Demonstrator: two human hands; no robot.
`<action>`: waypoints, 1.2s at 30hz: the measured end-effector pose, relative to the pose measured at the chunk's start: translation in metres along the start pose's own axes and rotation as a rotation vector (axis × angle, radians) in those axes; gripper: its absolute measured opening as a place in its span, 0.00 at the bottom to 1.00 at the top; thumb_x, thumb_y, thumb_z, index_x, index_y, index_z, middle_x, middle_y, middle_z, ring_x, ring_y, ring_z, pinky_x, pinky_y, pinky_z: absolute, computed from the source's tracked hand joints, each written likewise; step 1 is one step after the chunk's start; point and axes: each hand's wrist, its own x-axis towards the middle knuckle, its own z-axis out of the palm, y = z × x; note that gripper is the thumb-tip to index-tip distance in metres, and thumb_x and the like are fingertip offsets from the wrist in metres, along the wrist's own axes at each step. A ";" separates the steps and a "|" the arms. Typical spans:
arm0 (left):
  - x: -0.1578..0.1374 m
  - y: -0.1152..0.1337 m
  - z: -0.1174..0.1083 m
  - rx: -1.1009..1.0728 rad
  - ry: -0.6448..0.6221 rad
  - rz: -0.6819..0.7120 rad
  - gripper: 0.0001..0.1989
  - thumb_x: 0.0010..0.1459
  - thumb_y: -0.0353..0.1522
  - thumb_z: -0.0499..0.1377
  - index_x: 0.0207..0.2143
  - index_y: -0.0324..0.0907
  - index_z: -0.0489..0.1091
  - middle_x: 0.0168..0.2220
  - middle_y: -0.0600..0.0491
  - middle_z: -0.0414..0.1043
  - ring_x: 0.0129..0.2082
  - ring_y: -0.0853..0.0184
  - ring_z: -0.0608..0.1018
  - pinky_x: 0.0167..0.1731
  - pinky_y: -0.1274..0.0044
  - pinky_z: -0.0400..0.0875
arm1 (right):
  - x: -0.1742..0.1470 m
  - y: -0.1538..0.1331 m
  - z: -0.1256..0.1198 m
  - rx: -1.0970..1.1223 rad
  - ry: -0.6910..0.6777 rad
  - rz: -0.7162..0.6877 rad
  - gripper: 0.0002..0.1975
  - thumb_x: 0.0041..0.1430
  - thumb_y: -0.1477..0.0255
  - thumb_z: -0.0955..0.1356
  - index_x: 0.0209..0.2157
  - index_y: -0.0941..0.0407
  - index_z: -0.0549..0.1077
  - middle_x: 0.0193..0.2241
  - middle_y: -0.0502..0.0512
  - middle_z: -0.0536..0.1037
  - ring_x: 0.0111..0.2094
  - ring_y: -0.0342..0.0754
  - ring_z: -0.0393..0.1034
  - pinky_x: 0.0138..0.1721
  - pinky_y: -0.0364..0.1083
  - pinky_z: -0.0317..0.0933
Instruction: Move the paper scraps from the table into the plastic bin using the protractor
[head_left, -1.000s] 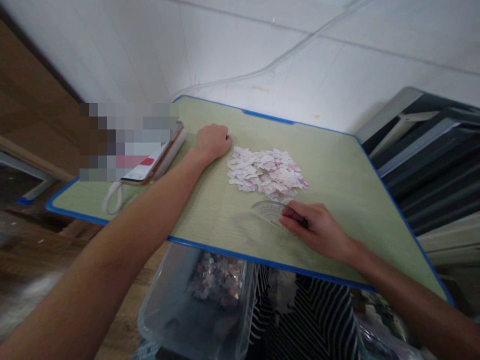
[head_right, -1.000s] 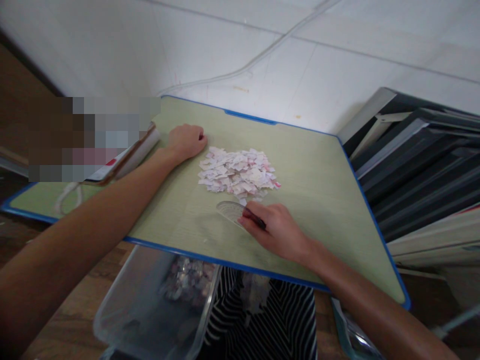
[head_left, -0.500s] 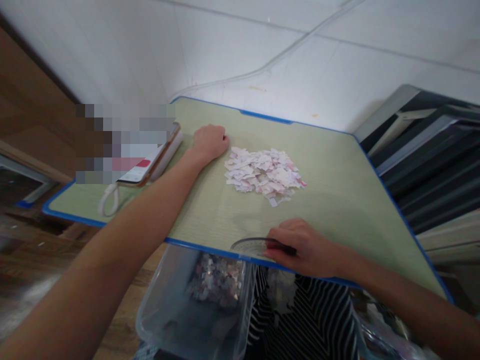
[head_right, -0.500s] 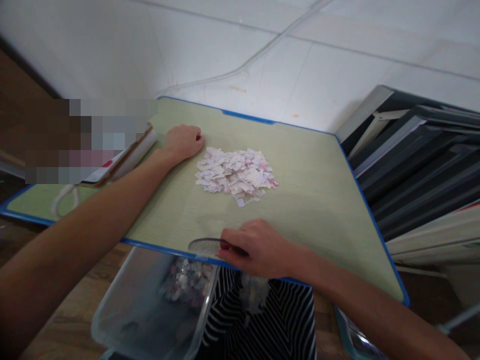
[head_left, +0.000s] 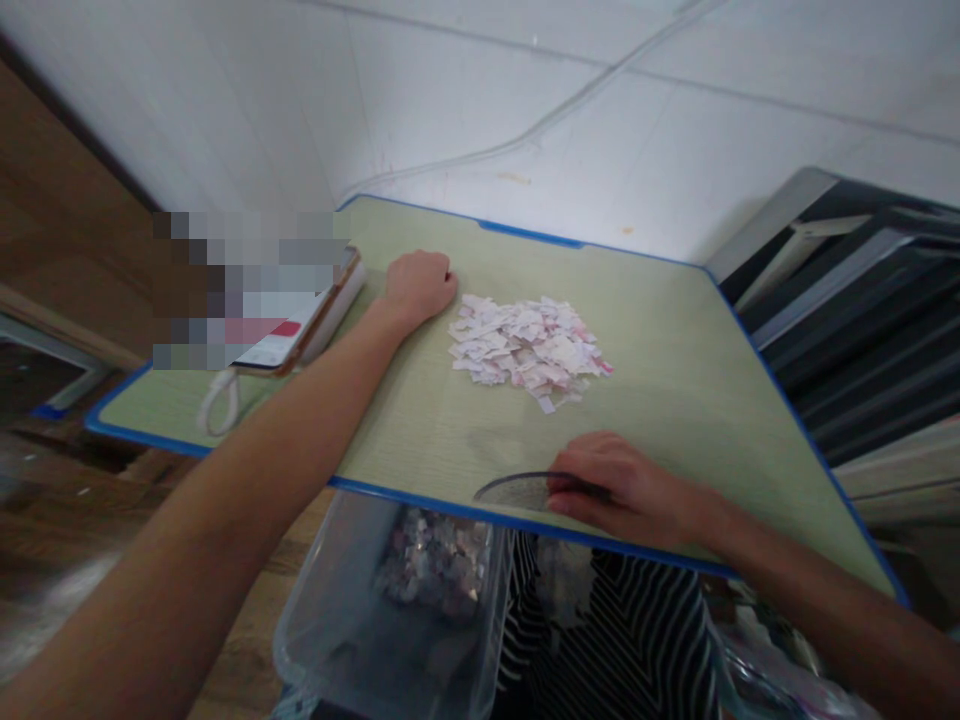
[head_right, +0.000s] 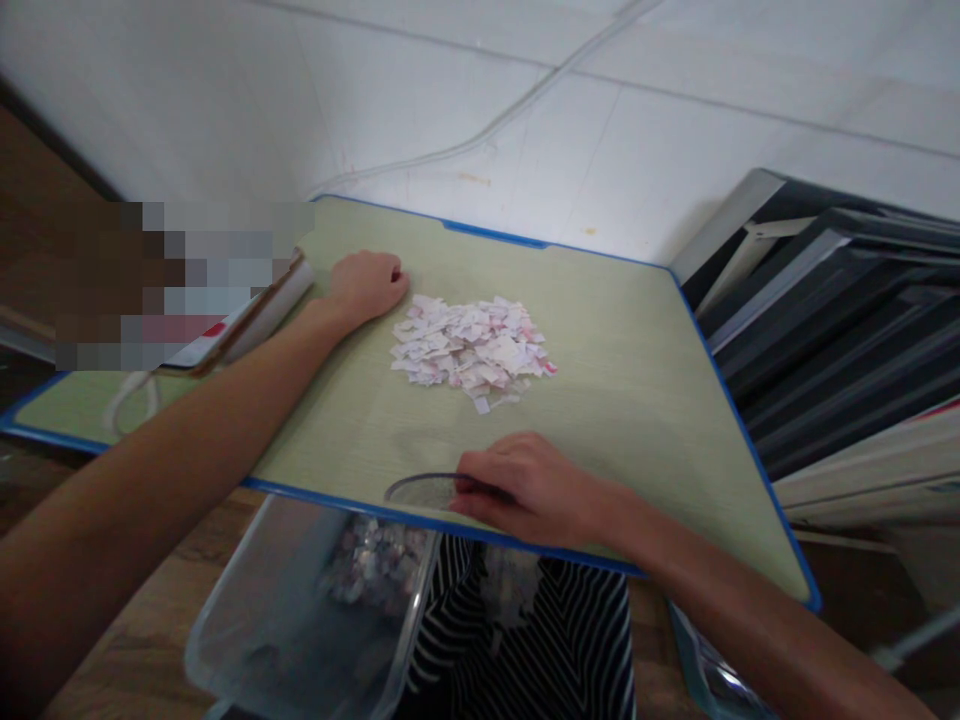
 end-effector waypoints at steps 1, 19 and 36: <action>0.000 0.000 0.000 0.004 0.002 0.001 0.26 0.62 0.36 0.43 0.53 0.36 0.73 0.52 0.37 0.75 0.53 0.50 0.75 0.50 0.64 0.68 | -0.002 0.002 -0.005 -0.012 0.032 0.025 0.20 0.73 0.63 0.59 0.28 0.56 0.68 0.20 0.49 0.71 0.22 0.40 0.63 0.27 0.41 0.54; 0.000 0.000 -0.001 0.011 0.002 0.004 0.25 0.62 0.37 0.44 0.51 0.37 0.74 0.50 0.39 0.76 0.51 0.51 0.76 0.48 0.66 0.69 | -0.021 0.032 -0.051 0.035 0.208 0.287 0.13 0.66 0.66 0.65 0.27 0.55 0.69 0.19 0.47 0.69 0.19 0.40 0.62 0.22 0.41 0.55; 0.000 0.000 -0.001 0.007 -0.019 -0.008 0.25 0.63 0.37 0.43 0.53 0.38 0.73 0.52 0.39 0.75 0.53 0.52 0.74 0.51 0.66 0.67 | -0.030 0.024 -0.065 0.542 -0.366 0.467 0.25 0.64 0.50 0.65 0.24 0.56 0.68 0.18 0.46 0.65 0.18 0.38 0.59 0.18 0.38 0.56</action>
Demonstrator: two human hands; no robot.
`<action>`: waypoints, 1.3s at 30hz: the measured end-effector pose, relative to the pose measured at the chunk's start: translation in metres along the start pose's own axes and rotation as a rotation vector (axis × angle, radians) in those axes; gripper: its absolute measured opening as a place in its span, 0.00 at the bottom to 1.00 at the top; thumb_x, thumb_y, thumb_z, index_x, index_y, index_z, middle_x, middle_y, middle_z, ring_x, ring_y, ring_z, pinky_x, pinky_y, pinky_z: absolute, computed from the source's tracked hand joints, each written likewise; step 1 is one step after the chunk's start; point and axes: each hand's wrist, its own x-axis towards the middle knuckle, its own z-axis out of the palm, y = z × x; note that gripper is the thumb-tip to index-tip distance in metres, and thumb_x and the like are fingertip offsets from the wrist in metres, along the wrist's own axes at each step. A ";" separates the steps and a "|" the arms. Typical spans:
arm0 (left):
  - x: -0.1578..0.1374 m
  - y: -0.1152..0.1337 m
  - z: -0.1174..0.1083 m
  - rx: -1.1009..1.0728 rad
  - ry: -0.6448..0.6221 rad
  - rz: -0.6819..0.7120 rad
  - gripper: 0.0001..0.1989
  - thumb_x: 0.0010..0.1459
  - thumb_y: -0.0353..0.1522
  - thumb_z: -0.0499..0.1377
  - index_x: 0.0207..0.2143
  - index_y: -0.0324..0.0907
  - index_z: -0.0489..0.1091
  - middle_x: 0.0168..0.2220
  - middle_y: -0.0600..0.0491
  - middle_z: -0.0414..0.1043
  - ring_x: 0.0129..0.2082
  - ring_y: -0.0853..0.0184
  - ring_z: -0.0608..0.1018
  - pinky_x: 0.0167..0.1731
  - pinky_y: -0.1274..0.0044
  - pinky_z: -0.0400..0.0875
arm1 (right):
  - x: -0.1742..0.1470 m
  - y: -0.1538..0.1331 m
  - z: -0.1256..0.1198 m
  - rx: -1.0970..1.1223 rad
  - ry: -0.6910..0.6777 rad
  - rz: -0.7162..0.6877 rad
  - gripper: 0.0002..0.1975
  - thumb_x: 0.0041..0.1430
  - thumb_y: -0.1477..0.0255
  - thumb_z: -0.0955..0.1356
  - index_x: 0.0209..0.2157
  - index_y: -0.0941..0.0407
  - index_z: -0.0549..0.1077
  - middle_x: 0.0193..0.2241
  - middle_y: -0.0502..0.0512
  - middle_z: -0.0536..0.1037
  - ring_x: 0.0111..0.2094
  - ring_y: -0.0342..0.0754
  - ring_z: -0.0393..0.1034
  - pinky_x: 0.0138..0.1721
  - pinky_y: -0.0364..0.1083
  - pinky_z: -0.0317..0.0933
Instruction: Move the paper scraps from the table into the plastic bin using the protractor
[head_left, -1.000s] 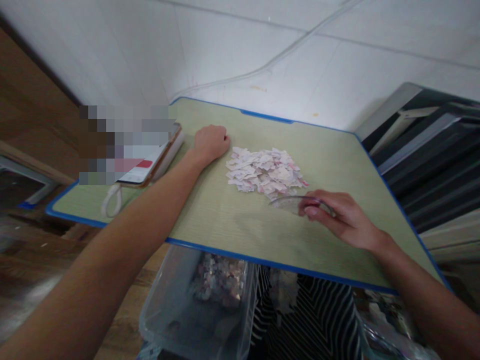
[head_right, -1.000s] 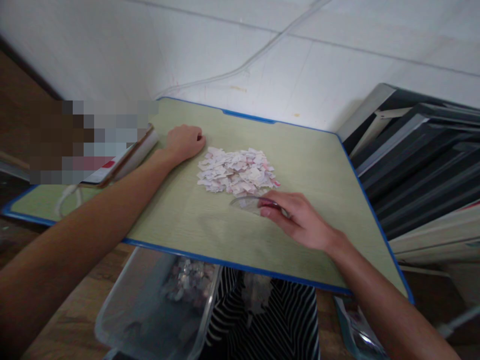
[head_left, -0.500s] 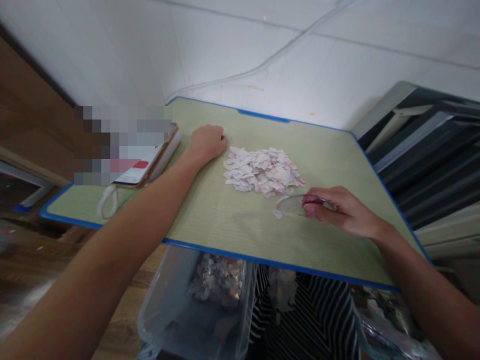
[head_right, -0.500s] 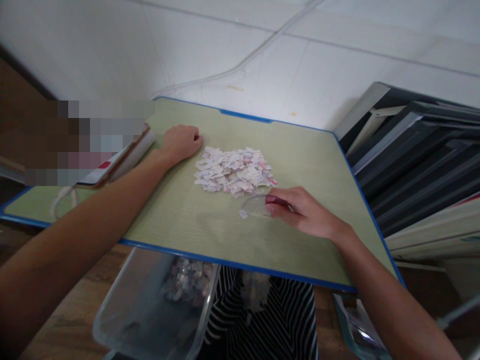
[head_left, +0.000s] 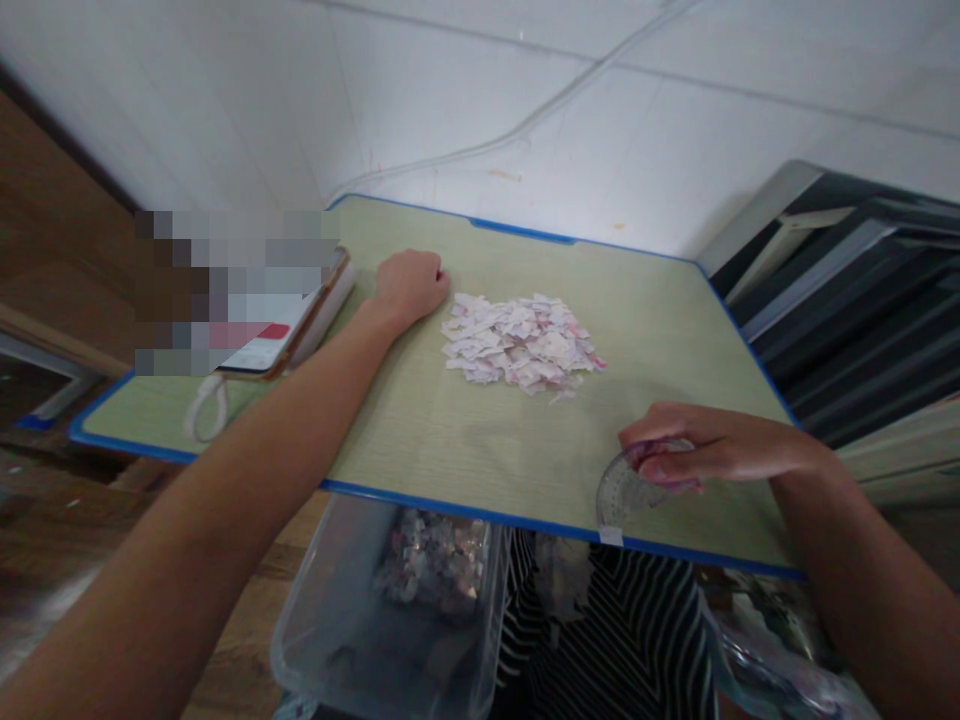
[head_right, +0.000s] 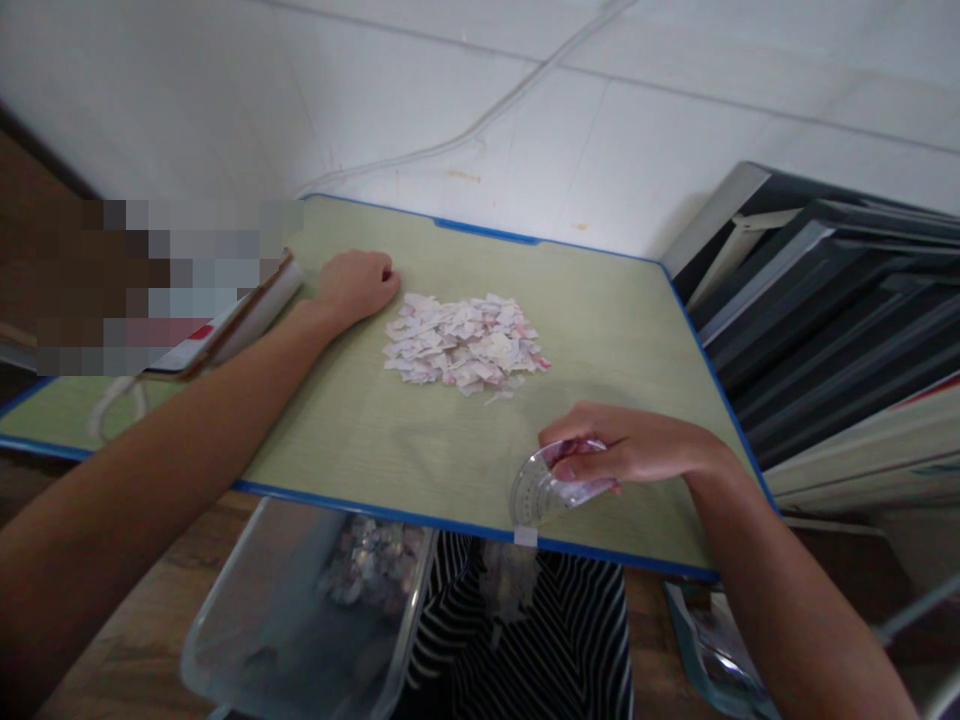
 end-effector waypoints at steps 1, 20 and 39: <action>0.000 0.000 0.000 -0.001 0.002 0.000 0.25 0.63 0.37 0.43 0.53 0.38 0.73 0.52 0.39 0.75 0.53 0.52 0.74 0.51 0.66 0.67 | 0.000 0.000 0.000 0.006 0.003 -0.008 0.25 0.64 0.50 0.65 0.23 0.55 0.68 0.18 0.46 0.65 0.18 0.38 0.59 0.18 0.38 0.56; -0.002 0.001 -0.002 0.017 0.012 0.006 0.26 0.62 0.36 0.43 0.53 0.36 0.73 0.52 0.38 0.75 0.52 0.51 0.75 0.50 0.65 0.69 | 0.003 0.008 -0.008 0.024 0.364 -0.041 0.23 0.61 0.51 0.69 0.25 0.56 0.68 0.17 0.46 0.66 0.17 0.37 0.60 0.16 0.38 0.54; -0.001 0.001 0.000 0.012 0.020 0.010 0.25 0.63 0.36 0.43 0.52 0.36 0.73 0.52 0.38 0.75 0.52 0.52 0.76 0.50 0.66 0.69 | 0.015 0.009 -0.002 -0.051 0.521 -0.056 0.24 0.62 0.50 0.67 0.22 0.55 0.66 0.17 0.46 0.65 0.17 0.37 0.60 0.17 0.39 0.54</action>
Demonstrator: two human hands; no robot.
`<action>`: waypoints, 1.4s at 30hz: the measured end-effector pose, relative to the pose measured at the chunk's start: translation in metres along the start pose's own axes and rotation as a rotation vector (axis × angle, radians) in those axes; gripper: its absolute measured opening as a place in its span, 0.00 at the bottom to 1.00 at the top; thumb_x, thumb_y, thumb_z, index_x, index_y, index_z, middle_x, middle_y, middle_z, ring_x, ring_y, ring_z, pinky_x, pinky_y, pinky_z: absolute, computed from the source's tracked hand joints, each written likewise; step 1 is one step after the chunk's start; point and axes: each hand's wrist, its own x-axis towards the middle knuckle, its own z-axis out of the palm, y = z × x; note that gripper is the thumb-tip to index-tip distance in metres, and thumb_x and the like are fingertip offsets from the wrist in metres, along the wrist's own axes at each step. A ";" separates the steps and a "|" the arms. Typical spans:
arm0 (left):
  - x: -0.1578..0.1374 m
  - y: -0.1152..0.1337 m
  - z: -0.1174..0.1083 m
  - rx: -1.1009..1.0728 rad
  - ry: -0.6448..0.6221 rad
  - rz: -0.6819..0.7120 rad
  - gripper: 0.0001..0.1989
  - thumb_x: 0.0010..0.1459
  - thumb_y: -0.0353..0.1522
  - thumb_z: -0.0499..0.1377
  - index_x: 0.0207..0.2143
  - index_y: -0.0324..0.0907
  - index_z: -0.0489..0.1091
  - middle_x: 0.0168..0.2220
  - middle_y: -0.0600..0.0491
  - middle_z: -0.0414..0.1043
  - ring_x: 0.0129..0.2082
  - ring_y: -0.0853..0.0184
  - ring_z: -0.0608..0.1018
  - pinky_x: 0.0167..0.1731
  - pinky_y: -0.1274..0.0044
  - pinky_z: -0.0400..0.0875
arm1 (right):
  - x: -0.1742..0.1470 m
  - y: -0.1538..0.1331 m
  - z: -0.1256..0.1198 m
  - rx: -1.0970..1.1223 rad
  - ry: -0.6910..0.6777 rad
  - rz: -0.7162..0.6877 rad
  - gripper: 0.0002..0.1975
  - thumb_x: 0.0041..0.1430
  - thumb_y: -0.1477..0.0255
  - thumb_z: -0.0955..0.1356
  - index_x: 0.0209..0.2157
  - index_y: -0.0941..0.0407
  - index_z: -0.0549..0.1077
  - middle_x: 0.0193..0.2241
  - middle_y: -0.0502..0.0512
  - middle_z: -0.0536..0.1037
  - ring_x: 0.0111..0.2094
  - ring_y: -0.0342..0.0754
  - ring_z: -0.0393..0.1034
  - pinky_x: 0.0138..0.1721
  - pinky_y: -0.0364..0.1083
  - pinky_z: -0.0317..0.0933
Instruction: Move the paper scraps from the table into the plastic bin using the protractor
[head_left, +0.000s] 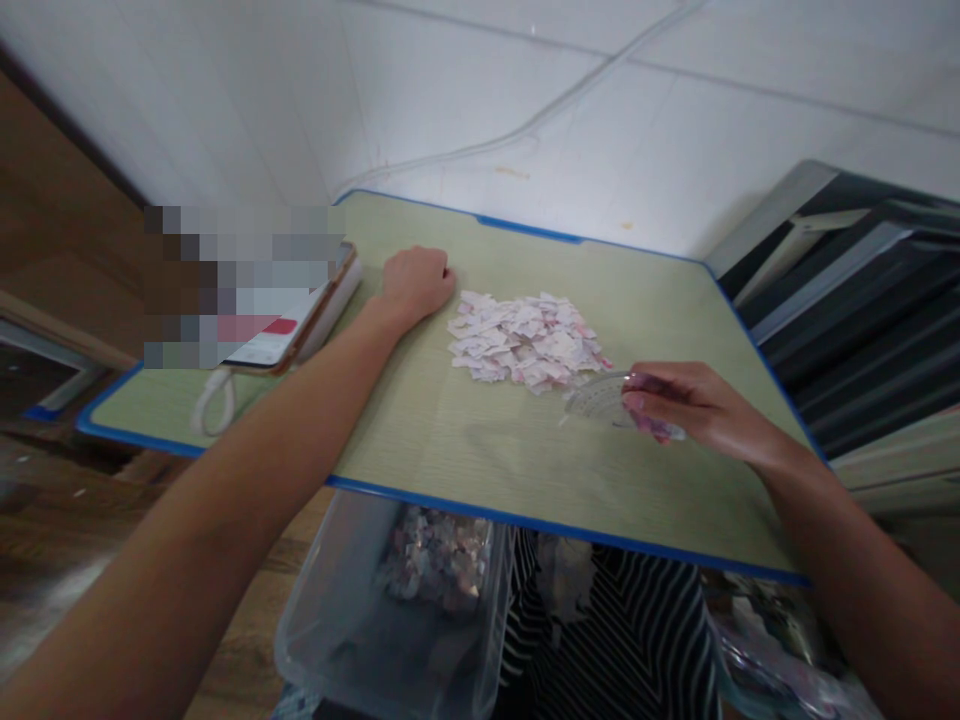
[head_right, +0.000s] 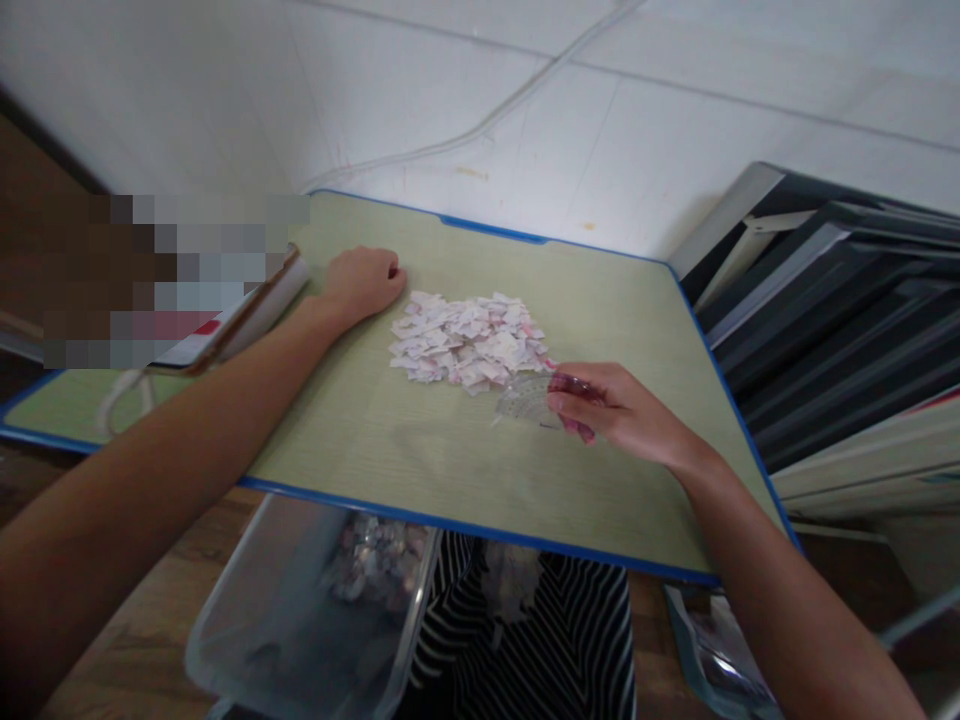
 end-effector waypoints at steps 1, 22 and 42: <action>0.000 0.000 0.000 0.000 -0.001 0.001 0.25 0.63 0.36 0.43 0.53 0.36 0.73 0.52 0.38 0.75 0.52 0.52 0.76 0.50 0.66 0.69 | 0.000 0.000 -0.001 0.000 0.015 -0.006 0.24 0.62 0.52 0.67 0.23 0.56 0.66 0.17 0.46 0.65 0.17 0.37 0.60 0.17 0.39 0.54; 0.000 0.000 -0.001 -0.006 -0.011 0.001 0.25 0.63 0.36 0.43 0.53 0.36 0.72 0.52 0.38 0.75 0.53 0.51 0.75 0.51 0.65 0.68 | -0.003 0.009 -0.007 0.053 -0.294 0.089 0.22 0.62 0.53 0.67 0.25 0.56 0.68 0.19 0.45 0.65 0.19 0.38 0.60 0.19 0.38 0.56; 0.000 0.000 -0.001 -0.020 -0.012 0.003 0.26 0.63 0.36 0.43 0.53 0.36 0.73 0.52 0.37 0.74 0.53 0.50 0.75 0.50 0.64 0.68 | -0.009 0.000 -0.013 -0.034 -0.524 0.100 0.24 0.63 0.52 0.66 0.23 0.57 0.68 0.19 0.48 0.69 0.21 0.40 0.65 0.23 0.40 0.59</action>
